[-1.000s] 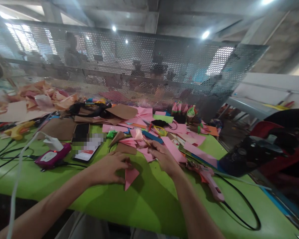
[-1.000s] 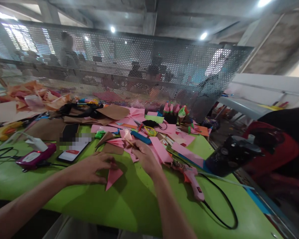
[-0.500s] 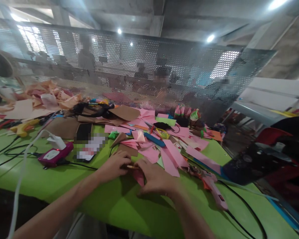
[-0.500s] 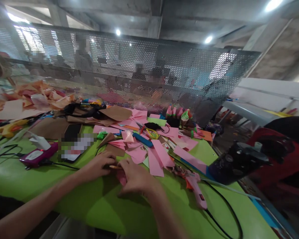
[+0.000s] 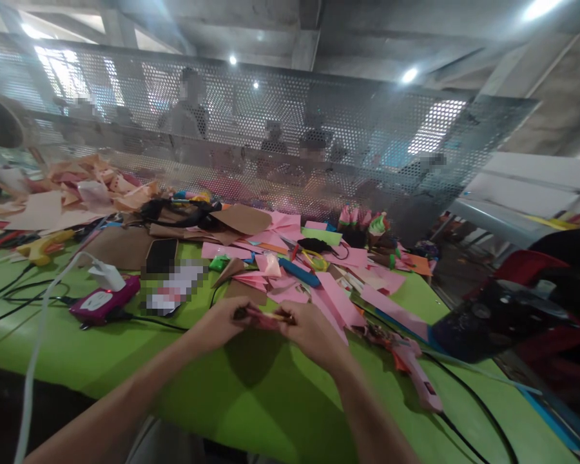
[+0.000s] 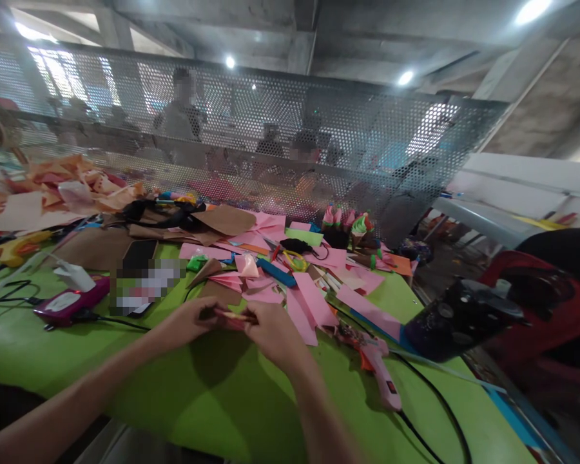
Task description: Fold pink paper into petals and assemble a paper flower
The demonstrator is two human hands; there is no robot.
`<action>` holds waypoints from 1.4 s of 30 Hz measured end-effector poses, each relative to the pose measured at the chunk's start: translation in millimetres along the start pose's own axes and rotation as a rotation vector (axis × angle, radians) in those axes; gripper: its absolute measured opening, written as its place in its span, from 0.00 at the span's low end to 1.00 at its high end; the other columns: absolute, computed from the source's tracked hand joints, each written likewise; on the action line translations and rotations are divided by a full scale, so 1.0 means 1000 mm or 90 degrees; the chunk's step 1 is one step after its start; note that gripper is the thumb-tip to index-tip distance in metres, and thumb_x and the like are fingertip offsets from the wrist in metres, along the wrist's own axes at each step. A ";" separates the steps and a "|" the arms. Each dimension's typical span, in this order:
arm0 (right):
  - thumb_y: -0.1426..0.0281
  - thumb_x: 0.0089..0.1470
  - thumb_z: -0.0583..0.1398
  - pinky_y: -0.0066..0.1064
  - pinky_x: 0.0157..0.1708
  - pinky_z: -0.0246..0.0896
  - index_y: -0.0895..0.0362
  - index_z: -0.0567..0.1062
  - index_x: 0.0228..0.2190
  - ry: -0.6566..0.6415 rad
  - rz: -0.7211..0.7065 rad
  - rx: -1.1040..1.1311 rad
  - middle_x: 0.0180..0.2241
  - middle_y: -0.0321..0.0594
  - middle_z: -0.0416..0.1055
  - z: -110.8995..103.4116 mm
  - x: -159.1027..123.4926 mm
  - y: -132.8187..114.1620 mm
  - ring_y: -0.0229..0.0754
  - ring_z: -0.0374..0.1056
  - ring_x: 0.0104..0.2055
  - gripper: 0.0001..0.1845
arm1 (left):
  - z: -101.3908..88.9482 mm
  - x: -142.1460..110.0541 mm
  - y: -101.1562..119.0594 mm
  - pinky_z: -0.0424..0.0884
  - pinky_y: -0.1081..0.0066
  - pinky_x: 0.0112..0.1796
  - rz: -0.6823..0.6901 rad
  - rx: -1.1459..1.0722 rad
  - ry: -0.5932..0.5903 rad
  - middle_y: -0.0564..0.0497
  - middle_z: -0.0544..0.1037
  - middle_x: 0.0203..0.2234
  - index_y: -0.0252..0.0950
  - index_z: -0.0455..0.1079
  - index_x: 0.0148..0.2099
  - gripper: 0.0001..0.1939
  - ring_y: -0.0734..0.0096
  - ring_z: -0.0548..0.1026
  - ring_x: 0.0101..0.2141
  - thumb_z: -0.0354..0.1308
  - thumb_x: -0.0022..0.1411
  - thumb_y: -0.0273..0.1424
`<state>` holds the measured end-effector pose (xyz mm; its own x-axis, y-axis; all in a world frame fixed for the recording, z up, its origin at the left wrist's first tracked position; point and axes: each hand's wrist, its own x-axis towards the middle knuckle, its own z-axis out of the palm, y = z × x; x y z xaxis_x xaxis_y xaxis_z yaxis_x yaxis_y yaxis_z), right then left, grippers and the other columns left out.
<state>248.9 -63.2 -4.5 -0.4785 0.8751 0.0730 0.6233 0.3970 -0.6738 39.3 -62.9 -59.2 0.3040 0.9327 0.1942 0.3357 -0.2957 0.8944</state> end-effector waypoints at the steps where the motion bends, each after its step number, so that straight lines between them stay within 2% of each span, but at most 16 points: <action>1: 0.77 0.49 0.56 0.27 0.26 0.49 0.56 0.75 0.26 -0.001 0.008 0.049 0.23 0.33 0.69 -0.001 0.001 0.000 0.38 0.62 0.26 0.08 | 0.002 0.002 0.002 0.68 0.66 0.38 -0.014 -0.025 0.014 0.49 0.76 0.30 0.35 0.71 0.37 0.08 0.64 0.73 0.34 0.56 0.58 0.34; 4: 0.72 0.52 0.58 0.27 0.30 0.54 0.56 0.75 0.32 0.012 0.013 0.214 0.31 0.35 0.70 -0.001 0.004 0.001 0.39 0.64 0.31 0.06 | 0.005 0.006 0.009 0.68 0.70 0.33 -0.048 -0.105 0.062 0.51 0.75 0.28 0.34 0.68 0.37 0.10 0.69 0.73 0.30 0.55 0.60 0.36; 6: 0.67 0.54 0.60 0.28 0.31 0.55 0.55 0.74 0.38 0.005 0.013 0.286 0.34 0.35 0.70 0.000 0.005 0.002 0.38 0.64 0.33 0.10 | 0.006 0.008 0.013 0.67 0.71 0.33 -0.059 -0.141 0.085 0.51 0.76 0.28 0.34 0.69 0.38 0.10 0.69 0.73 0.30 0.57 0.58 0.36; 8: 0.64 0.52 0.64 0.27 0.28 0.53 0.55 0.72 0.43 -0.027 0.016 0.324 0.30 0.33 0.67 0.002 0.005 0.002 0.36 0.61 0.29 0.17 | 0.006 0.010 0.015 0.68 0.71 0.33 -0.066 -0.166 0.097 0.50 0.76 0.29 0.33 0.70 0.40 0.13 0.68 0.74 0.31 0.59 0.57 0.37; 11: 0.66 0.46 0.67 0.25 0.25 0.48 0.55 0.68 0.46 -0.078 0.014 0.367 0.23 0.27 0.58 0.008 0.005 0.002 0.34 0.55 0.25 0.25 | 0.007 0.011 0.016 0.69 0.68 0.38 -0.073 -0.195 0.110 0.49 0.79 0.33 0.33 0.70 0.47 0.19 0.64 0.76 0.36 0.61 0.57 0.39; 14: 0.70 0.45 0.65 0.25 0.23 0.45 0.54 0.67 0.47 -0.072 0.022 0.417 0.21 0.25 0.54 0.012 0.007 0.002 0.33 0.52 0.23 0.26 | 0.009 0.006 0.016 0.68 0.65 0.46 -0.073 -0.208 0.143 0.46 0.78 0.44 0.36 0.68 0.53 0.22 0.61 0.74 0.46 0.57 0.61 0.43; 16: 0.71 0.45 0.64 0.25 0.23 0.44 0.54 0.65 0.49 -0.045 0.028 0.446 0.20 0.24 0.54 0.013 0.008 0.002 0.33 0.50 0.22 0.28 | 0.011 -0.001 0.017 0.67 0.65 0.48 -0.070 -0.215 0.143 0.47 0.76 0.47 0.39 0.64 0.58 0.24 0.61 0.73 0.49 0.55 0.63 0.43; 19: 0.72 0.46 0.62 0.25 0.23 0.45 0.53 0.66 0.48 -0.010 0.026 0.449 0.20 0.25 0.54 0.014 0.010 0.004 0.33 0.51 0.22 0.26 | 0.016 -0.012 0.016 0.68 0.66 0.42 -0.065 -0.263 0.079 0.50 0.77 0.37 0.40 0.58 0.62 0.32 0.63 0.75 0.41 0.61 0.58 0.40; 21: 0.72 0.47 0.61 0.25 0.23 0.47 0.54 0.67 0.46 -0.002 0.029 0.414 0.22 0.27 0.56 0.013 0.009 0.003 0.34 0.53 0.23 0.22 | 0.018 -0.017 0.015 0.68 0.68 0.38 -0.066 -0.290 0.059 0.53 0.75 0.31 0.40 0.58 0.61 0.32 0.66 0.75 0.36 0.63 0.56 0.37; 24: 0.70 0.50 0.60 0.28 0.28 0.55 0.55 0.69 0.42 0.037 0.040 0.306 0.29 0.33 0.62 0.011 0.008 0.001 0.38 0.59 0.29 0.15 | 0.018 -0.018 0.010 0.67 0.70 0.35 -0.074 -0.223 0.089 0.56 0.73 0.28 0.39 0.63 0.53 0.22 0.68 0.74 0.33 0.57 0.56 0.32; 27: 0.72 0.54 0.56 0.34 0.40 0.59 0.55 0.71 0.37 0.097 0.011 0.192 0.36 0.39 0.65 0.008 0.007 0.001 0.44 0.62 0.41 0.08 | 0.013 -0.015 0.007 0.67 0.69 0.35 -0.068 -0.127 0.100 0.55 0.74 0.28 0.37 0.68 0.40 0.10 0.68 0.74 0.33 0.52 0.54 0.27; 30: 0.72 0.57 0.53 0.37 0.44 0.59 0.54 0.74 0.39 0.106 -0.043 0.151 0.40 0.42 0.65 0.008 0.007 0.003 0.47 0.62 0.45 0.12 | 0.012 -0.013 0.007 0.68 0.67 0.39 -0.052 -0.076 0.073 0.52 0.77 0.29 0.36 0.70 0.33 0.09 0.65 0.75 0.35 0.50 0.50 0.23; 33: 0.67 0.61 0.54 0.36 0.44 0.60 0.52 0.75 0.48 0.085 -0.085 0.167 0.40 0.41 0.68 0.008 0.007 0.003 0.47 0.65 0.43 0.16 | 0.015 -0.013 0.007 0.69 0.66 0.40 -0.039 -0.019 0.041 0.50 0.79 0.31 0.36 0.72 0.34 0.13 0.64 0.76 0.35 0.49 0.49 0.21; 36: 0.64 0.63 0.53 0.40 0.50 0.58 0.49 0.73 0.53 0.069 -0.108 0.178 0.43 0.41 0.72 0.006 0.005 0.000 0.47 0.66 0.47 0.18 | 0.018 -0.014 0.006 0.69 0.66 0.41 -0.023 0.046 0.020 0.49 0.80 0.35 0.36 0.73 0.39 0.15 0.63 0.76 0.37 0.52 0.49 0.21; 39: 0.66 0.63 0.52 0.42 0.52 0.58 0.47 0.71 0.55 0.067 -0.100 0.147 0.47 0.42 0.72 0.003 0.004 -0.002 0.48 0.64 0.51 0.20 | 0.017 -0.017 0.005 0.67 0.64 0.42 -0.008 0.129 0.019 0.48 0.77 0.36 0.36 0.72 0.41 0.16 0.61 0.75 0.39 0.56 0.49 0.19; 42: 0.71 0.61 0.53 0.38 0.46 0.63 0.46 0.71 0.55 0.047 -0.102 0.128 0.48 0.42 0.71 0.004 0.004 -0.001 0.47 0.65 0.49 0.22 | 0.013 -0.022 0.008 0.65 0.61 0.44 0.009 0.223 0.035 0.47 0.73 0.38 0.39 0.74 0.39 0.13 0.59 0.72 0.42 0.56 0.53 0.19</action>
<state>243.9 -61.3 -6.0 -0.5098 0.8265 0.2385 0.4045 0.4750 -0.7815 46.6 -88.0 -61.5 0.2651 0.9350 0.2355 0.6200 -0.3524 0.7010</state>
